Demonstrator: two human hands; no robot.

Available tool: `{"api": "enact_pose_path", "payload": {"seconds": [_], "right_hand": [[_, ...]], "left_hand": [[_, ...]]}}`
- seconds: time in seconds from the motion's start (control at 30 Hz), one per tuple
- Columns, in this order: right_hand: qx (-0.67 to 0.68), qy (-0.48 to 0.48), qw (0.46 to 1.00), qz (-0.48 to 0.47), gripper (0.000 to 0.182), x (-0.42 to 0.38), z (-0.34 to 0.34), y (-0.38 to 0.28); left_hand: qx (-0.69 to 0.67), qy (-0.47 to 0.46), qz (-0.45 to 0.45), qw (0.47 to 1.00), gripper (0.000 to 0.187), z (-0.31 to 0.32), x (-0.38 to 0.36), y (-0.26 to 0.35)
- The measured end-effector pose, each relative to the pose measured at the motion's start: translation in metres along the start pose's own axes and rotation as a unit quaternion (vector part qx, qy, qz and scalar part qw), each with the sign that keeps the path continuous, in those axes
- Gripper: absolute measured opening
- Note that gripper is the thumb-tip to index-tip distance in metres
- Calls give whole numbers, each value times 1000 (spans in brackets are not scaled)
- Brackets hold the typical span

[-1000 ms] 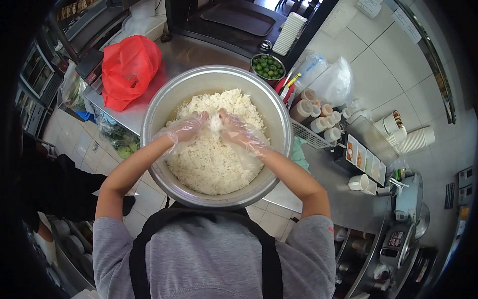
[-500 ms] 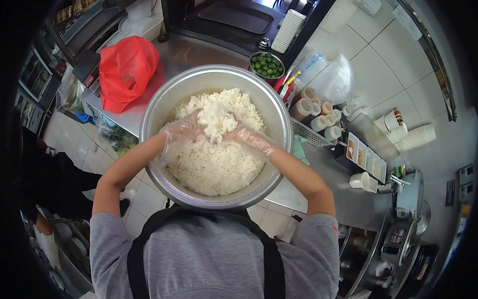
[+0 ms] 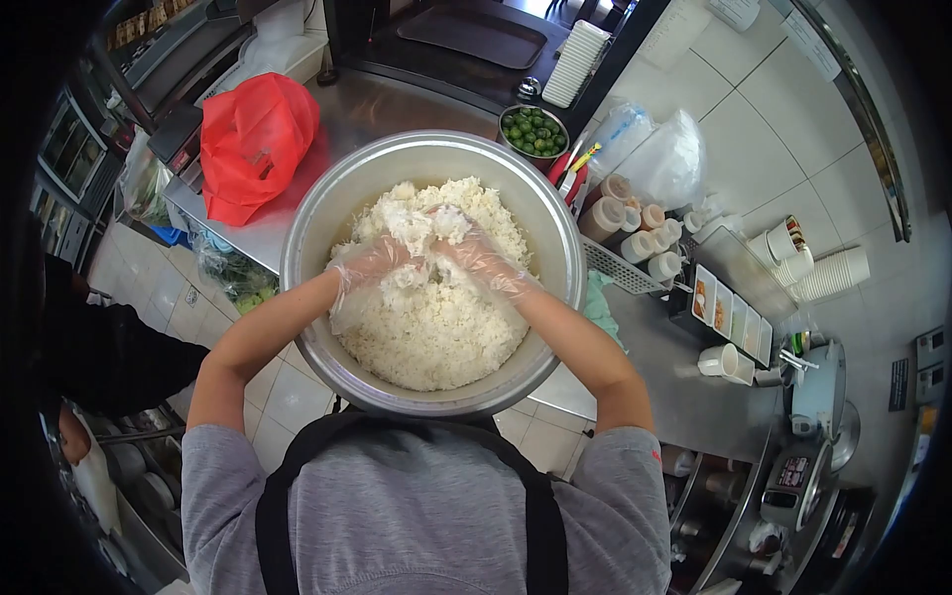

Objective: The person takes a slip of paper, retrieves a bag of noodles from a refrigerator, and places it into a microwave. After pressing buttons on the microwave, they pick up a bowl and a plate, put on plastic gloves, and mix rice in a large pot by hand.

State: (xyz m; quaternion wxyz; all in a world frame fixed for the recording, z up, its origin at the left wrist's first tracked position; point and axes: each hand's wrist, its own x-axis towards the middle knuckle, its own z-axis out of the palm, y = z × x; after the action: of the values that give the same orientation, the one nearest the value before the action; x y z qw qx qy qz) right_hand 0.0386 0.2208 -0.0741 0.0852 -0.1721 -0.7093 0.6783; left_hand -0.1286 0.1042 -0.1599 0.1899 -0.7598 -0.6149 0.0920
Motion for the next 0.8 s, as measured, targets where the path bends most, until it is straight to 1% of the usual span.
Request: {"api": "enact_pose_path", "payload": {"seconds": [0.07, 0.13, 0.17, 0.23, 0.27, 0.3, 0.37, 0.43, 0.47, 0.5, 0.53, 0.57, 0.6, 0.63, 0.67, 0.7, 0.73, 0.77, 0.8], "right_hand": [[-108, 35, 993, 30, 51, 1, -6, 5], [-215, 59, 972, 69, 53, 0, -10, 10], [-252, 58, 962, 84, 53, -3, -11, 12], [-300, 48, 948, 93, 54, -6, -9, 15], [-315, 47, 944, 89, 55, -6, -8, 17], [-324, 49, 941, 84, 56, -6, -7, 18], [-330, 55, 939, 73, 57, -8, -5, 18], [-328, 67, 941, 55, 59, -11, -1, 15], [-326, 75, 941, 43, 60, -10, 3, 15], [-324, 82, 942, 31, 61, -10, 4, 14], [-319, 89, 943, 15, 62, -11, 7, 13], [-314, 92, 945, -4, 63, -11, 9, 11], [-310, 94, 946, -23, 64, -11, 10, 10], [-305, 92, 947, -41, 66, -12, 9, 7], [-313, 70, 946, -38, 67, -12, 4, 2], [-327, 45, 943, -33, 68, -14, -1, -2], [-350, 9, 937, -9, 77, -14, -12, -9], [-372, -29, 928, 13, 85, -15, -23, -16], [-394, -67, 916, 35, 94, -16, -35, -21]], "left_hand": [[139, 13, 29, 990, 61, 18, -3, 2], [284, 39, 57, 956, 60, 29, -4, 0], [365, 60, 72, 926, 59, 35, -5, -1], [487, 98, 85, 864, 54, 24, -1, -6], [564, 93, 86, 816, 52, -12, 2, -11], [637, 87, 86, 761, 51, -32, 4, -15], [646, 126, -9, 753, 51, 9, 12, -13], [607, 102, -33, 787, 49, 8, 10, -9], [565, 60, -9, 823, 49, 8, 2, -5], [468, 12, 4, 884, 49, -5, 1, -7], [361, -37, 6, 932, 48, -20, -1, -10], [189, -91, -3, 978, 49, -34, 5, -16], [13, -118, -20, 993, 49, -30, 8, -21], [-162, -141, -46, 976, 50, -24, 11, -25], [-329, -135, -80, 931, 51, 3, 9, -31], [-419, -156, -100, 889, 51, 8, 7, -33], [-503, -174, -126, 837, 52, 0, 5, -35], [-518, -222, -141, 814, 52, -8, 2, -37], [-531, -270, -155, 788, 53, -34, -2, -42]]}}
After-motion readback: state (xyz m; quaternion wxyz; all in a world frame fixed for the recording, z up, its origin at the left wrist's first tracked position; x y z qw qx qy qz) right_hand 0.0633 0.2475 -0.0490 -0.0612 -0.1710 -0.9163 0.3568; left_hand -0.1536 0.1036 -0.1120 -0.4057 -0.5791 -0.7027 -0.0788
